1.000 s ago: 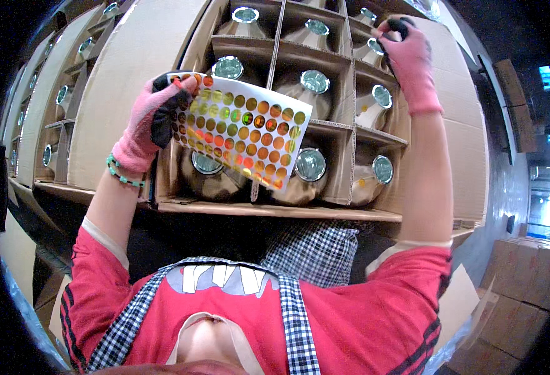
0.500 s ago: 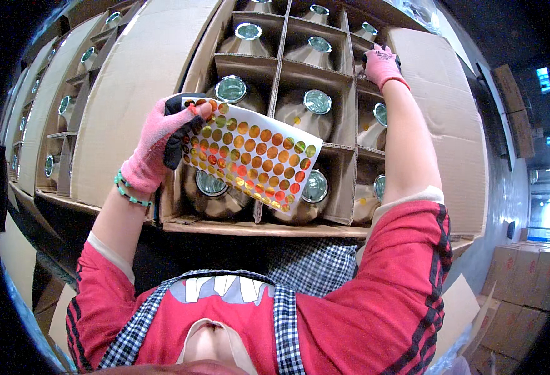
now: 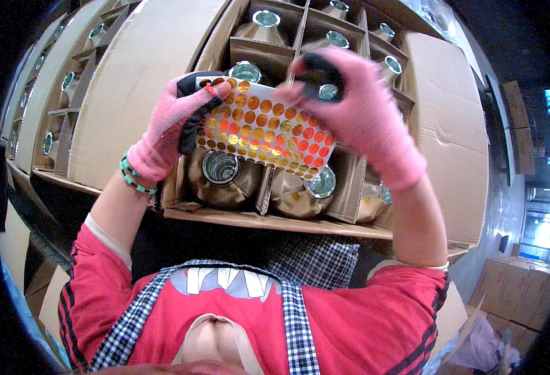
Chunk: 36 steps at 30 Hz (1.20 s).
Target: The person applies round stickers to the tops of glass jars arranged in cardboard boxes. They peel stickers from a sheet and place them on each jar one by one, working across multiple boxes in a warehouse setting.
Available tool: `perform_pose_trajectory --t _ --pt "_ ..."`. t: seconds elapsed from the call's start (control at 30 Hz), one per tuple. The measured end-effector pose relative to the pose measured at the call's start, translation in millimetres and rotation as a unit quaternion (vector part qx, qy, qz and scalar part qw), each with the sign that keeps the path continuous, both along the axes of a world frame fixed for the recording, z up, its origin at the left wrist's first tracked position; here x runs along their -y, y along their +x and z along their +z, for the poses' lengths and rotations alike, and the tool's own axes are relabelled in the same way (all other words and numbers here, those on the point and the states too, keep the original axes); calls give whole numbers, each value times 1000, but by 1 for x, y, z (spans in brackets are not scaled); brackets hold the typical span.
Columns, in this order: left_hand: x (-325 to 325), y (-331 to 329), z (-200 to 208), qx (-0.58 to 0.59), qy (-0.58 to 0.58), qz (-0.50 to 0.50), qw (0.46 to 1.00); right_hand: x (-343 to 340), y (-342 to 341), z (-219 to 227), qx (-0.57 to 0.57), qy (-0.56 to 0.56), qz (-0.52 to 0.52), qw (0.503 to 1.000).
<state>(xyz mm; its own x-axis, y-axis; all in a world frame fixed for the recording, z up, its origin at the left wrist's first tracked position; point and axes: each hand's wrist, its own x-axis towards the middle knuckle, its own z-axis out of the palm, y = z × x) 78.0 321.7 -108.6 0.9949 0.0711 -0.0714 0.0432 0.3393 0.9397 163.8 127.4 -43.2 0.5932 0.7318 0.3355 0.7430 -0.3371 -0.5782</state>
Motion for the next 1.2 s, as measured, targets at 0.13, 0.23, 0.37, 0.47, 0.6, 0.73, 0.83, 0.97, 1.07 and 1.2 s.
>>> perform_pose_trajectory --t 0.13,0.23,0.37,0.47,0.6,0.73,0.83,0.97,1.07,1.2 --pt "-1 -2 -2 29 9 6 1000 -21 -22 -2 33 -62 -8 997" --pt "0 1 -9 84 -9 5 996 -23 -18 -3 -68 -56 -35 996" --pt "1 2 -9 96 6 29 995 -28 -15 -7 76 -40 -18 996" --pt "1 2 -7 78 -15 30 996 -36 -17 -9 124 18 15 992" --pt "2 1 -4 70 -33 33 996 -36 -14 -11 236 -19 48 970" --pt "2 3 -5 54 -13 36 998 -36 -16 -16 233 9 29 972" --pt "0 4 -9 53 3 46 998 -37 -16 -19 199 10 26 980" --pt "0 2 -5 39 -9 59 997 -34 -4 -16 109 66 54 990" --pt "0 2 -7 31 17 67 997 -17 50 -17 62 150 -23 986" --pt "2 5 -6 22 64 52 996 29 156 -35 128 -31 -156 979"
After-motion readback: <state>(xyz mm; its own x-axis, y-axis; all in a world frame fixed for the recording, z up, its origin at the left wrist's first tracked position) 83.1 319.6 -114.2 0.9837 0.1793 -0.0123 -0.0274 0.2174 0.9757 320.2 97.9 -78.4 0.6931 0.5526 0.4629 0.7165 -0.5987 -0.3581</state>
